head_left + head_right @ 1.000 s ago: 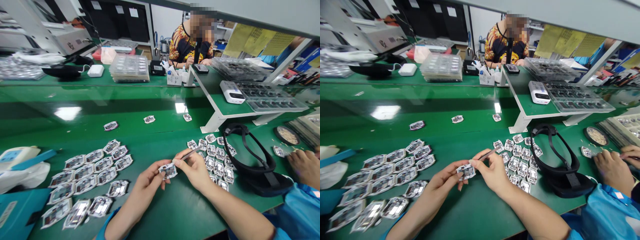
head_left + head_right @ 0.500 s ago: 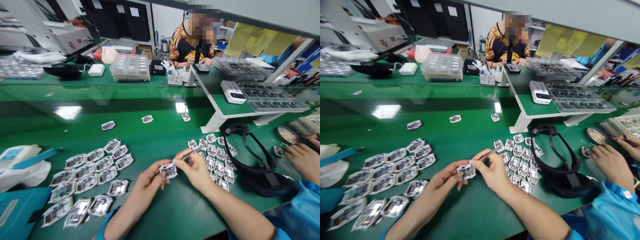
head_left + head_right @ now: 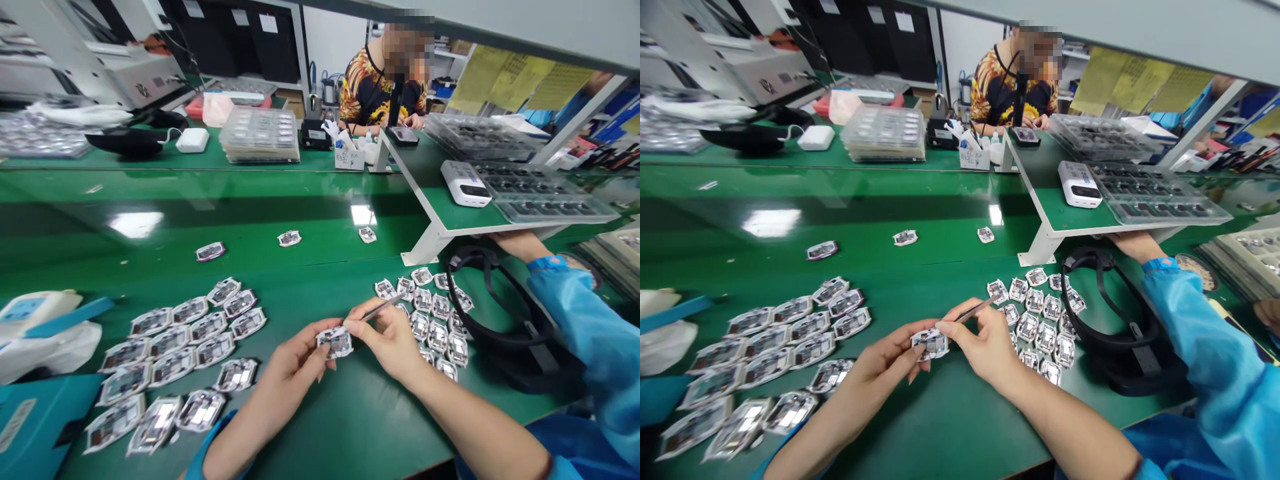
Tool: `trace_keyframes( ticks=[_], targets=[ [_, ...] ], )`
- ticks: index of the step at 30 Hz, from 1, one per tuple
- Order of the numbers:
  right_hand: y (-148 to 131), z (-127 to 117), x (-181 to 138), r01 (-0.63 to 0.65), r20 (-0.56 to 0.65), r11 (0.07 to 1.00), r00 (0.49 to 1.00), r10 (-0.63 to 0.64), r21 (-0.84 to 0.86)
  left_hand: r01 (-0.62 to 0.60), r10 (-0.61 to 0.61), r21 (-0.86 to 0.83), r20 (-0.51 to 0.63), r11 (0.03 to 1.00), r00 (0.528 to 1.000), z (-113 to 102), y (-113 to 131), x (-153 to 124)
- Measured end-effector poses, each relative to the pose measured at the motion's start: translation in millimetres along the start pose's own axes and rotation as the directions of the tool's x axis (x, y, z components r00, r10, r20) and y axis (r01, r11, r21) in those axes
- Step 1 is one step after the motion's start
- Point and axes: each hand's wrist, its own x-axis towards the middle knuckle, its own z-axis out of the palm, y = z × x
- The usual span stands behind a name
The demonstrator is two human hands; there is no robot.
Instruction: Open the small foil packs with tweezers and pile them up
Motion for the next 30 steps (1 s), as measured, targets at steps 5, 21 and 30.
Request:
trace_keyframes(
  ticks=[5, 21, 30],
  targets=[
    [0.7, 0.7, -0.4, 0.004, -0.009, 1.000, 1.000, -0.004, -0.013, 0.018, -0.018, -0.018, -0.014, 1.000, 1.000, 1.4, 0.9, 0.8],
    [-8.4, 1.4, -5.7, 0.411, 0.007, 0.876, 0.906, -0.423, -0.252, 0.096, -0.143, -0.419, -0.080, 0.903, 0.987, 7.6, 19.9, -5.2],
    [-5.8, 0.6, -8.0, 0.534, 0.014, 0.752, 0.819, -0.574, -0.387, 0.080, -0.115, -0.441, -0.054, 0.894, 0.992, 11.2, 20.5, -4.7]
  ],
)
